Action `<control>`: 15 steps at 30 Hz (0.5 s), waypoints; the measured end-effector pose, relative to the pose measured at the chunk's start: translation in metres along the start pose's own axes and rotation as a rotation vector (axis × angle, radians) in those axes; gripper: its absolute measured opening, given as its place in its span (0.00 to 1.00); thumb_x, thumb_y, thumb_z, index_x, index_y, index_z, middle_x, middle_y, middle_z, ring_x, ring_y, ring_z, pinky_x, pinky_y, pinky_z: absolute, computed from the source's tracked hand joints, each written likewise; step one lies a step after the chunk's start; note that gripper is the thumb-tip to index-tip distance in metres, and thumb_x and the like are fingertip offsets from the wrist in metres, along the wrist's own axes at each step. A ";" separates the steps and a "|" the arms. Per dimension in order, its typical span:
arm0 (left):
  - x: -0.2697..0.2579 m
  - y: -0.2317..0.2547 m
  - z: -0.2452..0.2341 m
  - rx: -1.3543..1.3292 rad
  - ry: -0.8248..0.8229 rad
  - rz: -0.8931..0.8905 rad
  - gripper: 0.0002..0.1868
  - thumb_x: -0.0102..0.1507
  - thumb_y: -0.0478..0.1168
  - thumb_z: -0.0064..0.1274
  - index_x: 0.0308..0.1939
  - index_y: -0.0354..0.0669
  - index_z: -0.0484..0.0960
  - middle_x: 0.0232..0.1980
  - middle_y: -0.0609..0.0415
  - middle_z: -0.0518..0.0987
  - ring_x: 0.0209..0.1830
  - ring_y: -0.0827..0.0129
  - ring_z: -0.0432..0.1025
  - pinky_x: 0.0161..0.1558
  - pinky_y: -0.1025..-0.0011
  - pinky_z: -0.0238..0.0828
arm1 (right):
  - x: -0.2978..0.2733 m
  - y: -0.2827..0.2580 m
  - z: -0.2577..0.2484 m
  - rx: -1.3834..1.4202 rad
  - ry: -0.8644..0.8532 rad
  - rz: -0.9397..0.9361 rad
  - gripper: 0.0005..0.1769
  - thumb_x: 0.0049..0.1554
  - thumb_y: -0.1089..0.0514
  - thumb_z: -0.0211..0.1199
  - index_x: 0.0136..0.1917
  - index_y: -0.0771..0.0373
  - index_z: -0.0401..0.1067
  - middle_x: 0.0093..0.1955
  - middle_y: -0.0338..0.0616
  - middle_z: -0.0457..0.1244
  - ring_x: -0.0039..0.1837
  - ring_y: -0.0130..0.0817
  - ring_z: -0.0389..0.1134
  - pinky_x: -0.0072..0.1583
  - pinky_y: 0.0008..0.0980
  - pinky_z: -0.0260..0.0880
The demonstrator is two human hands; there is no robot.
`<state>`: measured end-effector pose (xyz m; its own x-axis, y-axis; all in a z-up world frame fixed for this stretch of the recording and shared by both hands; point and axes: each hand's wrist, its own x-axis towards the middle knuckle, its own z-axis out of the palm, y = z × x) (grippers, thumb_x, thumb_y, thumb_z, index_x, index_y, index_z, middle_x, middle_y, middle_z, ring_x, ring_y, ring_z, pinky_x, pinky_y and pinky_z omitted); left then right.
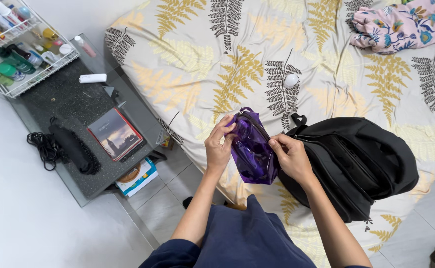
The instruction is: The person unpacks a black backpack lying on a bed, taking out a charging cable, a folded umbrella, books, and a purple pouch and placing them on the adjacent glass table. They open and close the backpack compartments while removing the items one at a time.
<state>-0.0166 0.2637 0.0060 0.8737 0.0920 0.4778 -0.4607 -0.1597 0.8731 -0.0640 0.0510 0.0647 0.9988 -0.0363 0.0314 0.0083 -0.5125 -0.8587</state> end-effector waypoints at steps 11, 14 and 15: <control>-0.012 -0.015 -0.027 -0.016 0.087 -0.175 0.07 0.60 0.26 0.61 0.41 0.31 0.84 0.58 0.43 0.83 0.62 0.59 0.78 0.59 0.68 0.77 | 0.029 0.007 0.045 0.033 -0.050 0.009 0.13 0.65 0.55 0.60 0.55 0.66 0.77 0.35 0.41 0.67 0.37 0.23 0.61 0.42 0.28 0.65; -0.013 -0.017 -0.042 -0.076 0.065 -0.233 0.07 0.60 0.25 0.59 0.42 0.32 0.83 0.60 0.44 0.82 0.61 0.59 0.78 0.57 0.69 0.79 | 0.042 0.003 0.065 0.040 -0.134 -0.061 0.16 0.66 0.52 0.57 0.60 0.64 0.74 0.43 0.40 0.70 0.42 0.23 0.64 0.45 0.27 0.69; -0.011 -0.019 -0.047 -0.135 0.037 -0.281 0.07 0.61 0.26 0.58 0.42 0.33 0.83 0.61 0.45 0.81 0.60 0.60 0.78 0.55 0.70 0.81 | 0.049 0.003 0.071 0.060 -0.161 -0.010 0.18 0.66 0.51 0.56 0.61 0.65 0.73 0.45 0.41 0.69 0.43 0.22 0.65 0.46 0.27 0.69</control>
<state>-0.0254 0.3120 -0.0112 0.9646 0.1504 0.2165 -0.2204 0.0091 0.9754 -0.0119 0.1085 0.0271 0.9933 0.1091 -0.0384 0.0162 -0.4595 -0.8881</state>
